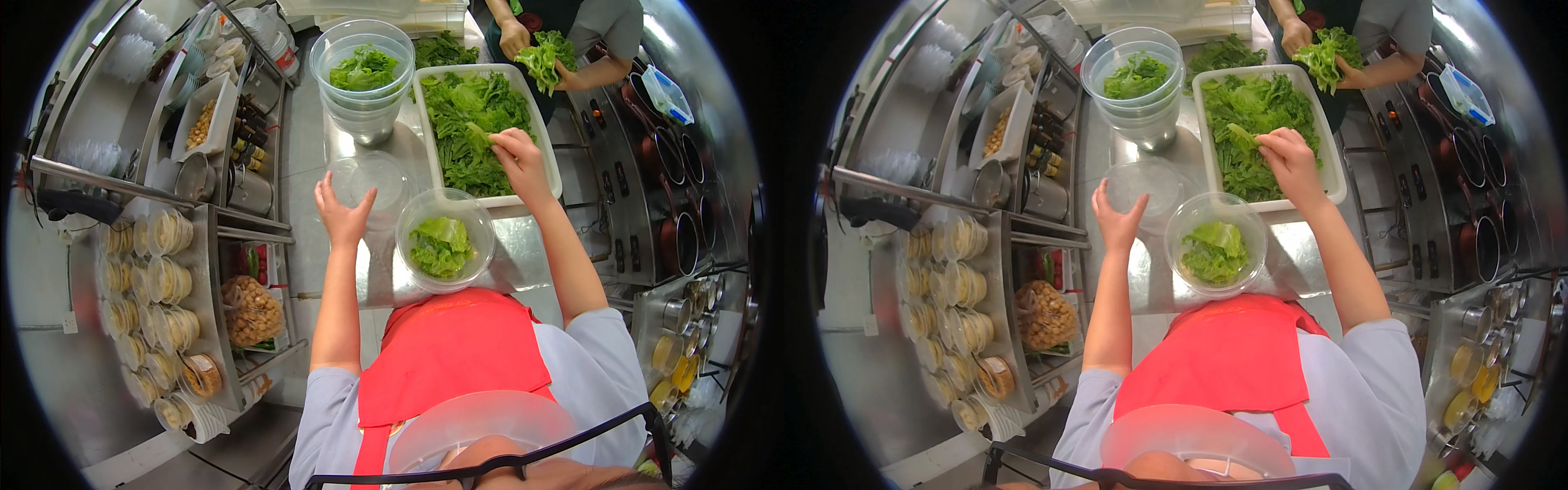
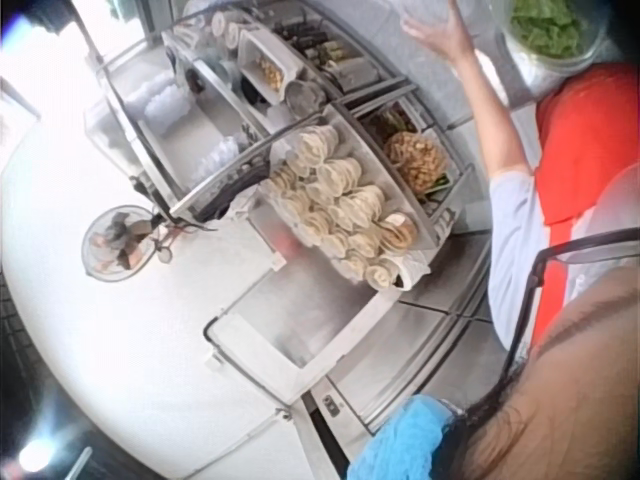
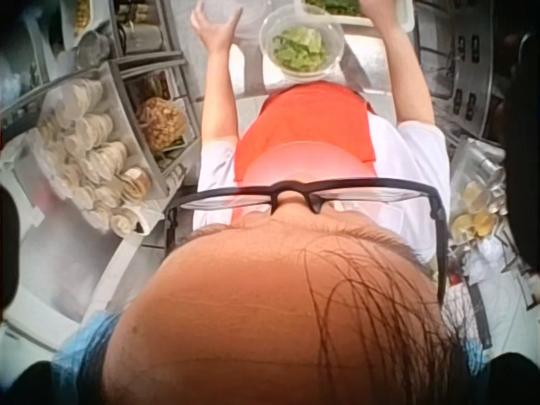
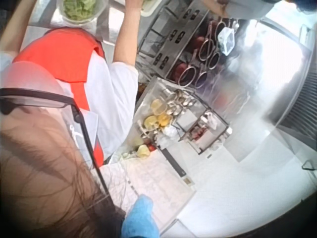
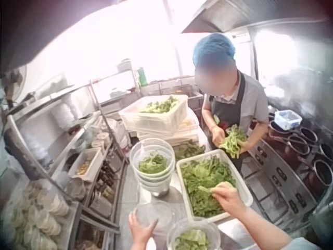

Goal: The person places torn lettuce leaves into clear plastic bowls and adds a spoonful of chickpeas to each. The person repeats this process for multiple bowls, stacking them as they are filled.

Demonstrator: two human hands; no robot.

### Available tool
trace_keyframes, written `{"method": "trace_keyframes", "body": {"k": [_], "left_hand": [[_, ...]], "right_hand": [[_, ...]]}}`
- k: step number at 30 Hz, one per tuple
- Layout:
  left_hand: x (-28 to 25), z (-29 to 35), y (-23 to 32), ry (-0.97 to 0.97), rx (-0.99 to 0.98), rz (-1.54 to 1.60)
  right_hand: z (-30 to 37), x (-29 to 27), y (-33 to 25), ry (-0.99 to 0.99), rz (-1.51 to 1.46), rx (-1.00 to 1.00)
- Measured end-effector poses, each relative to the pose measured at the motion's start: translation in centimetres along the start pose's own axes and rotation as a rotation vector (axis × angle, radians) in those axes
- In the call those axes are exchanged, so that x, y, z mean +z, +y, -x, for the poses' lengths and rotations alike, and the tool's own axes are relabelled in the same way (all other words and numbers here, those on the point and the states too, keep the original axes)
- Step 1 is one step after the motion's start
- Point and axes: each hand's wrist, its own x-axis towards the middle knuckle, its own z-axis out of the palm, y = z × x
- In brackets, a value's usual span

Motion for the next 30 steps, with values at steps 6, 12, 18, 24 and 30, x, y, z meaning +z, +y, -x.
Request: {"method": "trace_keyframes", "body": {"k": [6,12,18,24,30], "left_hand": [[-2.7,1.2,1.3,0.066,-0.037,0.174],[-7.8,5.5,5.2,0.190,-0.016,0.592],[-9.9,9.7,9.3,-0.298,-0.159,0.757],[-6.2,10.4,13.2,-0.297,-0.131,0.283],[-4.3,10.7,15.6,-0.376,-0.110,0.040]], "right_hand": [[2.8,1.6,-8.6,-0.418,0.380,-0.554],[1.7,0.4,-0.7,-0.133,0.049,0.025],[3.0,1.3,9.3,-0.421,0.565,0.389],[2.1,1.6,11.1,-0.225,0.198,0.279],[-0.1,-5.2,0.4,-0.089,-0.360,0.213]]}}
